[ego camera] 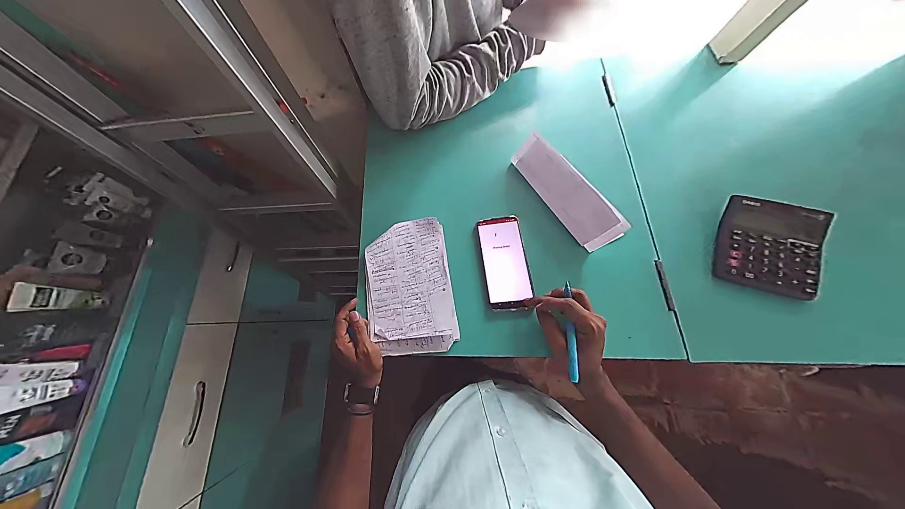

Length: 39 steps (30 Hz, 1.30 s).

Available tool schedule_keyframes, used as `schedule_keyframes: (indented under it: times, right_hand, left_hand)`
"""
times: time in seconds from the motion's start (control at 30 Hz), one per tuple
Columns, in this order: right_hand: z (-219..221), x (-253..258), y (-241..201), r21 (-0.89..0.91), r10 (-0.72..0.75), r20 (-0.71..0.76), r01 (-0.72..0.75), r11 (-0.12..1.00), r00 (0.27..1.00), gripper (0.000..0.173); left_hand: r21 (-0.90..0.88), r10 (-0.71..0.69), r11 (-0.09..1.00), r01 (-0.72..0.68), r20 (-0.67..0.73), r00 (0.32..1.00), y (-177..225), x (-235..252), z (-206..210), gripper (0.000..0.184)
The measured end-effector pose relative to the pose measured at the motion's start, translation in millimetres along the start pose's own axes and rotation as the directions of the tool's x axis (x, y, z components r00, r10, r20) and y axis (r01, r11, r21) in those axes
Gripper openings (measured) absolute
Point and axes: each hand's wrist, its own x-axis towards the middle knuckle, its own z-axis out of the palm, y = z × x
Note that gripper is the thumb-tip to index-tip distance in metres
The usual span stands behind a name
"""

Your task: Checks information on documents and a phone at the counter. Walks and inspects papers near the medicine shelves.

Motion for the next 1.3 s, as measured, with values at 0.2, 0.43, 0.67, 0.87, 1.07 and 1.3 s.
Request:
schedule_keyframes:
  times: [0.2, 0.43, 0.67, 0.87, 1.07, 1.3]
  right_hand:
    - [-5.9, 6.6, 0.4, 0.028, 0.024, 0.092, -0.027, 0.999, 0.995, 0.018]
    - [-5.4, 12.3, 13.6, -0.006, -0.145, 0.249, 0.151, 0.988, 0.958, 0.020]
    - [-5.7, 10.2, 15.1, -0.042, -0.201, 0.165, 0.210, 0.977, 0.966, 0.019]
    - [-6.5, 14.4, 15.9, 0.041, -0.100, 0.040, 0.098, 0.994, 0.994, 0.015]
    - [-7.8, 27.3, 13.6, 0.001, -0.039, -0.028, 0.039, 0.999, 0.999, 0.014]
    - [25.4, 77.4, 0.1, -0.243, 0.008, 0.325, 0.075, 0.967, 0.946, 0.030]
  left_hand:
    - [0.070, -0.010, 0.997, 0.009, 0.008, 1.000, 5.6, -0.3, 2.4, 0.039]
    - [0.101, 0.017, 0.995, -0.018, 0.010, 1.000, 3.8, 0.0, 6.0, 0.038]
    - [0.121, 0.036, 0.992, -0.033, -0.023, 0.999, 1.3, 0.0, 7.5, 0.039]
    - [0.068, 0.023, 0.997, -0.022, -0.011, 1.000, 2.4, 0.0, 3.7, 0.040]
    - [-0.059, -0.008, 0.998, 0.009, 0.015, 1.000, -3.4, 2.2, -3.8, 0.036]
    - [-0.121, -0.019, 0.992, 0.027, 0.069, 0.997, -8.9, 1.5, -5.5, 0.035]
